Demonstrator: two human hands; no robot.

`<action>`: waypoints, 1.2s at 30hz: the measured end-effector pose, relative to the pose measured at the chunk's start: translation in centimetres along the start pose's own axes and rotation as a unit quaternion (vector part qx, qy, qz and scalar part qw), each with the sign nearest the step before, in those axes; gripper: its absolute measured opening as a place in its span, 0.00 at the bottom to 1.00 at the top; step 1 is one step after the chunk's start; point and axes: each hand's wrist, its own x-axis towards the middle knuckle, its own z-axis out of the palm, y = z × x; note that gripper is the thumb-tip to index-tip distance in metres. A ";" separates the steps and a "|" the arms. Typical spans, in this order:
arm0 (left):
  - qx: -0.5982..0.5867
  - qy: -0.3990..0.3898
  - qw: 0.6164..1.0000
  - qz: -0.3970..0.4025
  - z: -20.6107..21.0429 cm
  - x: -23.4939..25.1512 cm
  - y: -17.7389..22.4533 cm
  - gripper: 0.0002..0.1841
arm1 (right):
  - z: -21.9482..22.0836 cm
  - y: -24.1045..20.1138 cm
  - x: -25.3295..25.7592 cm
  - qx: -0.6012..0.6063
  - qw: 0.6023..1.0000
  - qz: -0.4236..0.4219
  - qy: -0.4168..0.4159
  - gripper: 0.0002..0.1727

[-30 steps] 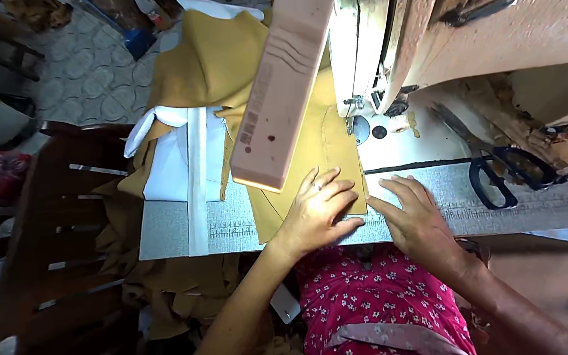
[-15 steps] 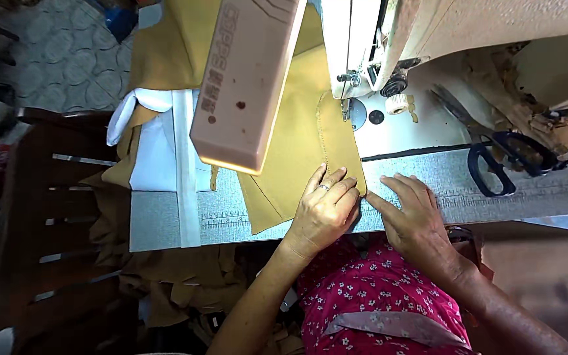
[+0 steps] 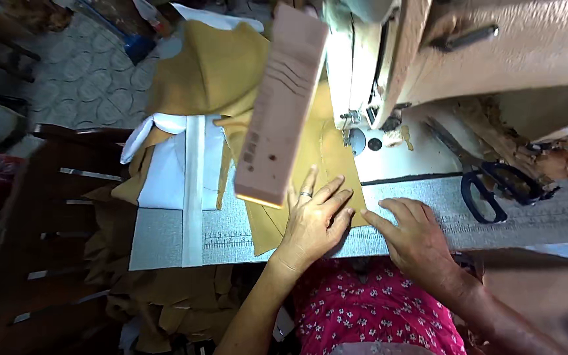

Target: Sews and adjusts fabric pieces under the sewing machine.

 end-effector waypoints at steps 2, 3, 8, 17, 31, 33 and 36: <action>0.023 -0.029 0.999 -0.037 -0.1 0.1 -0.4 0.24 | -0.1 0.0 0.1 -0.001 1.000 -0.001 -0.001 0.23; 0.031 -0.036 0.998 -0.047 -0.1 0.2 -0.5 0.25 | -0.1 0.0 0.2 -0.003 1.000 -0.002 0.000 0.23; 0.031 -0.042 0.998 -0.042 -0.2 0.5 -1.1 0.26 | 0.0 0.2 0.9 -0.006 1.000 -0.007 0.002 0.21; 0.047 -0.071 0.995 -0.055 -0.6 2.3 -2.5 0.28 | 0.7 0.6 2.7 -0.014 1.000 0.002 -0.001 0.21; 0.059 -0.107 0.991 -0.047 -1.3 6.7 -5.5 0.29 | 1.7 2.1 6.7 -0.009 1.000 0.014 0.004 0.17; 0.051 -0.109 0.992 -0.044 -1.3 7.7 -5.8 0.29 | 2.2 2.4 6.9 -0.014 1.000 0.019 0.014 0.17; 0.040 -0.131 0.989 -0.057 -1.6 9.1 -6.2 0.28 | 2.7 2.5 6.9 -0.023 0.999 0.030 0.040 0.18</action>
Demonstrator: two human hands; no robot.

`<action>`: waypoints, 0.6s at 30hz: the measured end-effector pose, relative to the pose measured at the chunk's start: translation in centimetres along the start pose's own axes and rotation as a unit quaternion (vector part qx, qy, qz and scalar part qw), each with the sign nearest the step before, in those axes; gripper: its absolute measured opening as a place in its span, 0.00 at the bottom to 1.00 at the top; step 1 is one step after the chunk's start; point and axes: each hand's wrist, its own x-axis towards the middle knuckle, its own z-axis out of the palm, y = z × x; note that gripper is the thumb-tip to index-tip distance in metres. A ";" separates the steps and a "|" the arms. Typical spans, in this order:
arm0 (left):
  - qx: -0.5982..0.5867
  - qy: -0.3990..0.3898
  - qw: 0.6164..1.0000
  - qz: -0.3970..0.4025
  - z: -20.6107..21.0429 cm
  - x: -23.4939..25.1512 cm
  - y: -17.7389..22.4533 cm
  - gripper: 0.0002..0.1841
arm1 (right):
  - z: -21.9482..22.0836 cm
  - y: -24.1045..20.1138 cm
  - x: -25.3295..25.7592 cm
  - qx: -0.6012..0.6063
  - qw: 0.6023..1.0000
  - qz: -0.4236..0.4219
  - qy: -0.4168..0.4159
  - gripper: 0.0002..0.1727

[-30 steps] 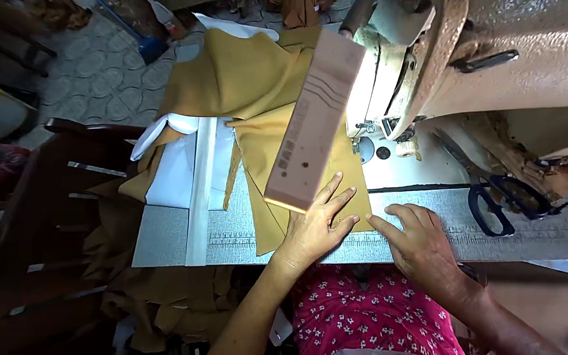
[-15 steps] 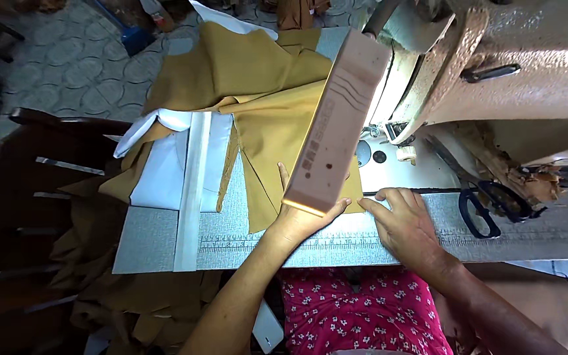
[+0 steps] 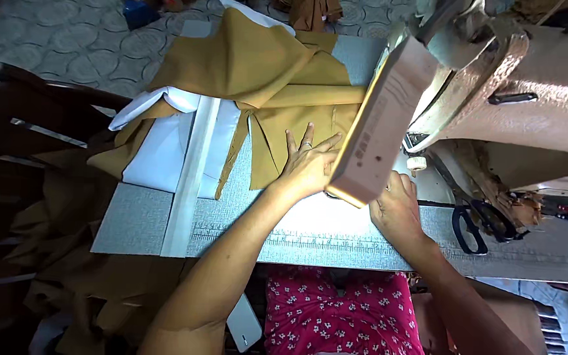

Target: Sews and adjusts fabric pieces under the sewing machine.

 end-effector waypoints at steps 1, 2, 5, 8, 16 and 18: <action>0.000 -0.002 1.000 -0.003 -0.2 0.4 -0.1 0.28 | 0.1 0.0 -0.1 -0.002 1.000 0.001 0.006 0.18; -0.002 -0.004 1.000 -0.005 -0.3 0.7 -0.2 0.28 | 0.2 -0.1 -0.2 -0.004 1.000 0.000 0.012 0.18; -0.019 0.021 1.000 0.010 -0.2 1.8 -0.9 0.28 | 0.2 -0.1 -0.4 -0.010 1.000 -0.001 0.025 0.19; -0.019 0.032 0.999 0.007 -0.1 3.1 -1.8 0.28 | 0.5 -0.1 -0.3 -0.009 0.999 0.001 0.031 0.19; 0.008 0.097 0.992 0.086 0.2 5.6 -3.2 0.23 | 0.5 0.1 -0.7 0.015 0.999 -0.006 0.040 0.18; -0.005 0.173 0.967 0.188 0.4 5.5 -2.2 0.16 | 0.2 0.5 -0.9 0.060 0.997 -0.001 0.042 0.17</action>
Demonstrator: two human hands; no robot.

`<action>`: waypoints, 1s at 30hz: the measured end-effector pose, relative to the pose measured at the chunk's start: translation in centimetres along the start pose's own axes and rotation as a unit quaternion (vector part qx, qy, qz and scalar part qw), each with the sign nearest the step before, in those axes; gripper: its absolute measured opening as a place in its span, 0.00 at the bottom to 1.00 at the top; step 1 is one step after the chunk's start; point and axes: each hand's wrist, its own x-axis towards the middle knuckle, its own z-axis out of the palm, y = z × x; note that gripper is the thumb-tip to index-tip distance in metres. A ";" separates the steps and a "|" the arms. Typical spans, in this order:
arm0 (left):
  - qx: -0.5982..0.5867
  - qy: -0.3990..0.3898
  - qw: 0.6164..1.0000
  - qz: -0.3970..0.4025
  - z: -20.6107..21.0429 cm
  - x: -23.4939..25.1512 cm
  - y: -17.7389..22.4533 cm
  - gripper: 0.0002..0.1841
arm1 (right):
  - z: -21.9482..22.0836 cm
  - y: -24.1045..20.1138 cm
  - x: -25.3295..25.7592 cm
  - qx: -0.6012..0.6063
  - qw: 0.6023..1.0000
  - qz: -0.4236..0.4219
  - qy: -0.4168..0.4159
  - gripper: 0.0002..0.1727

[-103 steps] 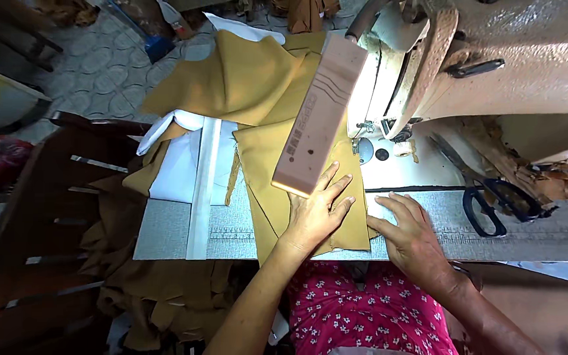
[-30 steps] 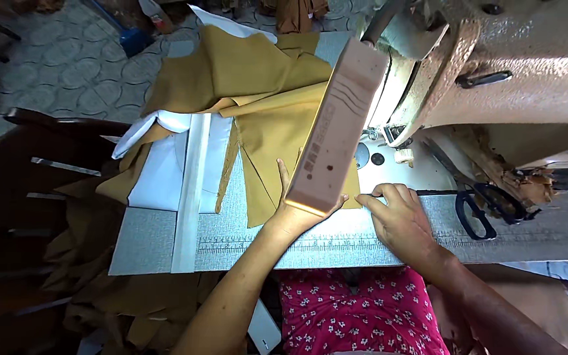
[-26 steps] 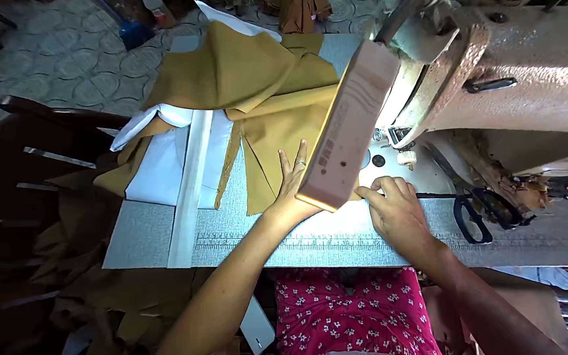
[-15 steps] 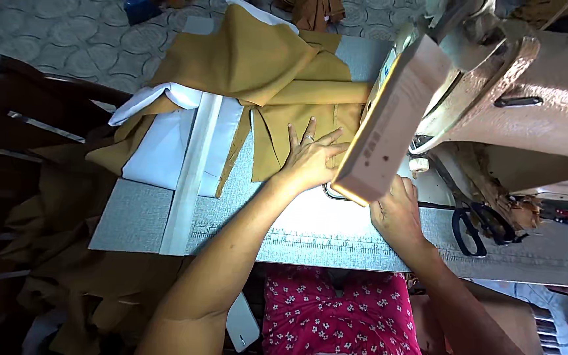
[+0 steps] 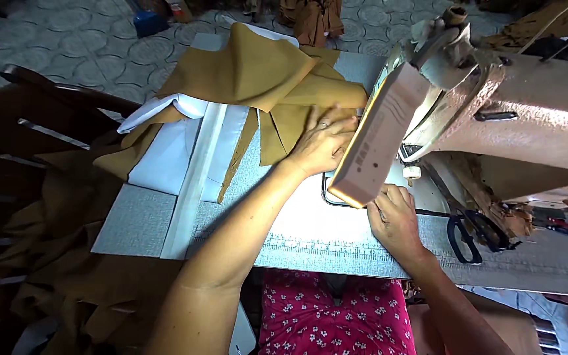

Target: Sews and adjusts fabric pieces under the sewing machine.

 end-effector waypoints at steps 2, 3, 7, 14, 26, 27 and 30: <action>-0.017 0.022 0.999 0.033 -0.3 1.0 1.4 0.10 | -0.6 0.3 0.3 0.063 0.998 0.027 -0.011 0.16; -0.027 -0.002 1.000 -0.002 -0.7 1.5 2.0 0.12 | -1.1 0.4 0.6 0.087 0.995 0.048 -0.024 0.15; 0.004 -0.076 0.984 -0.162 -0.7 3.2 3.0 0.13 | -2.5 0.7 3.4 0.086 0.987 0.104 -0.084 0.14; -0.106 0.002 0.974 -0.202 -0.3 3.9 0.7 0.09 | -3.2 2.2 8.1 0.091 0.963 0.175 -0.182 0.18; -0.211 0.129 0.936 -0.251 0.1 4.0 -2.3 0.10 | -1.5 3.2 10.4 -0.071 0.910 0.253 -0.321 0.21; -0.215 0.118 0.937 -0.248 -0.2 3.2 -1.8 0.11 | -1.9 3.2 10.1 -0.062 0.922 0.230 -0.306 0.21; -0.225 0.099 0.939 -0.241 -1.1 0.1 0.7 0.12 | -0.8 4.5 9.1 0.044 0.968 0.131 -0.211 0.19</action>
